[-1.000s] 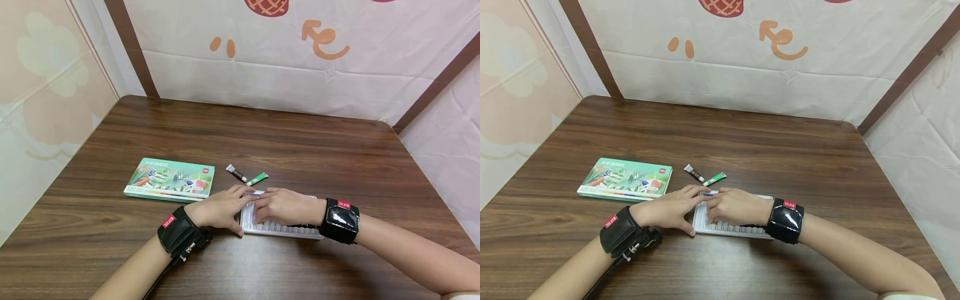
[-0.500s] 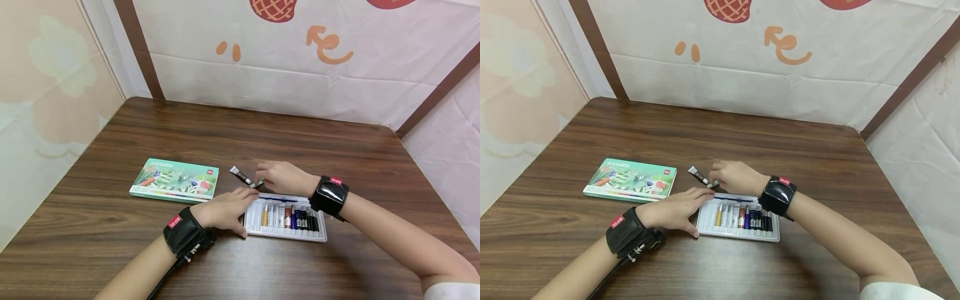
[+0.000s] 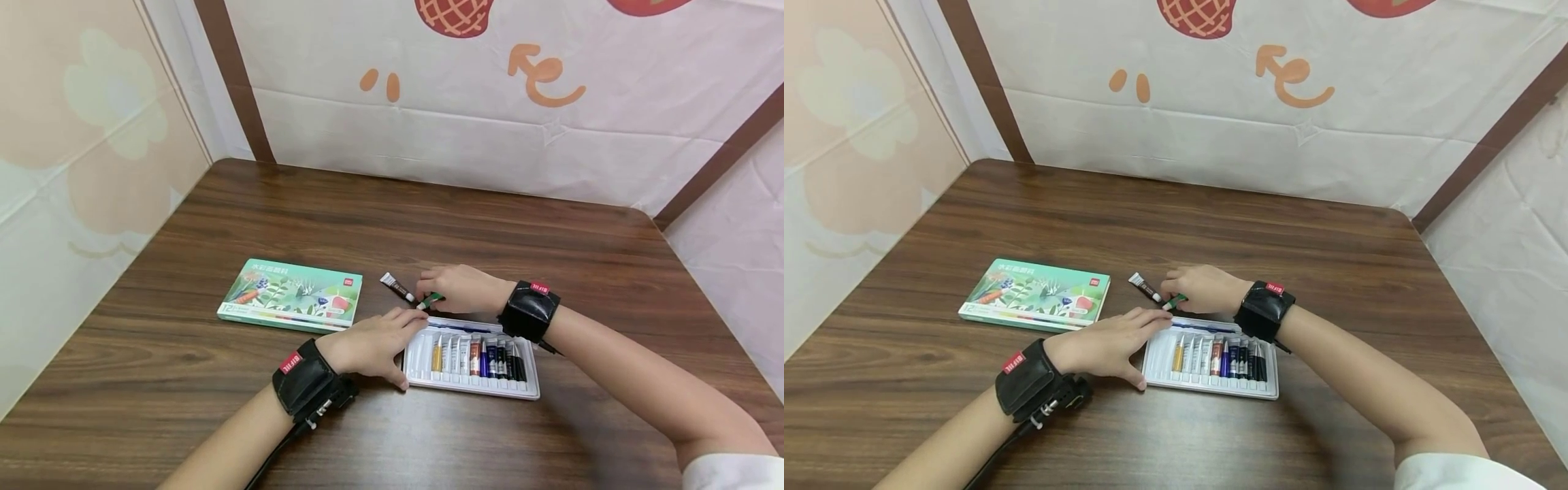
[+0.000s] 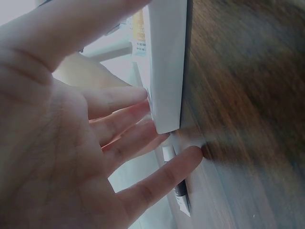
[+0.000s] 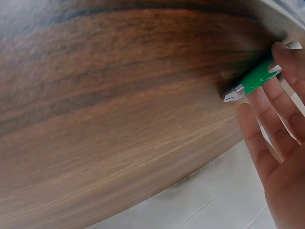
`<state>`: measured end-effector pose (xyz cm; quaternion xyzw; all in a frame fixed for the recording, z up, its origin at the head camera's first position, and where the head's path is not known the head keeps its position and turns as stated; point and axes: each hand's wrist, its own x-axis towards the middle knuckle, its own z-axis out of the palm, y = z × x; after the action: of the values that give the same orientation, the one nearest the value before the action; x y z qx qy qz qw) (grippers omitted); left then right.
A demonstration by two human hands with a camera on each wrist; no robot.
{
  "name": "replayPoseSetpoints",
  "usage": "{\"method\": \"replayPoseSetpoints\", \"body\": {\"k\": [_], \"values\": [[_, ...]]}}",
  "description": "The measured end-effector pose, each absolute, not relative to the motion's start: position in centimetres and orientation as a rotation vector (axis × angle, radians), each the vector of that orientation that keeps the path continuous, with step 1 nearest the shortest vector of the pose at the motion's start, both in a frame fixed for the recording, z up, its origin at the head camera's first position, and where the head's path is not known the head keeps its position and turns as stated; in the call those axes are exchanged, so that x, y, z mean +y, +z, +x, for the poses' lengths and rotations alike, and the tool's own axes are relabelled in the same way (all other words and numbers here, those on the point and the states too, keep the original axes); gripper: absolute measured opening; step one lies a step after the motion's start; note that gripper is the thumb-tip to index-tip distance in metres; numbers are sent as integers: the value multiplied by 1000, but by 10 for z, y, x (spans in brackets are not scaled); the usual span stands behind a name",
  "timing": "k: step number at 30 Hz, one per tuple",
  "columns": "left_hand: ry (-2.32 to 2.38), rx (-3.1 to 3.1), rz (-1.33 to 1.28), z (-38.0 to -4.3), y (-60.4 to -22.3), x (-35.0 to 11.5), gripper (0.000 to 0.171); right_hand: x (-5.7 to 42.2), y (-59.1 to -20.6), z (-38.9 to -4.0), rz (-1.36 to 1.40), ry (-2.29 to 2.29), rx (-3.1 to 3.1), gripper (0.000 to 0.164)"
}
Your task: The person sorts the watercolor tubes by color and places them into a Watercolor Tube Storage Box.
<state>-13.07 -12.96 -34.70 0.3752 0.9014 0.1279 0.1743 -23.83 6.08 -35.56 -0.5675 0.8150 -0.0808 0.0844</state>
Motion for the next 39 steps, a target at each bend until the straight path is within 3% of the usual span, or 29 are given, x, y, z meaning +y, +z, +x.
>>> {"method": "replayPoseSetpoints", "body": {"k": [14,33,39], "values": [[375,2558,1067,-131,-349,-130,92,89,-347,-232,-1761,-268,2510,15],[393,2566,1017,-131,-349,-130,95,90,-329,-180,-1884,-160,2427,24],[393,2557,1006,-130,-347,-130,100,83,-333,-168,-2085,-69,2368,14]]}}
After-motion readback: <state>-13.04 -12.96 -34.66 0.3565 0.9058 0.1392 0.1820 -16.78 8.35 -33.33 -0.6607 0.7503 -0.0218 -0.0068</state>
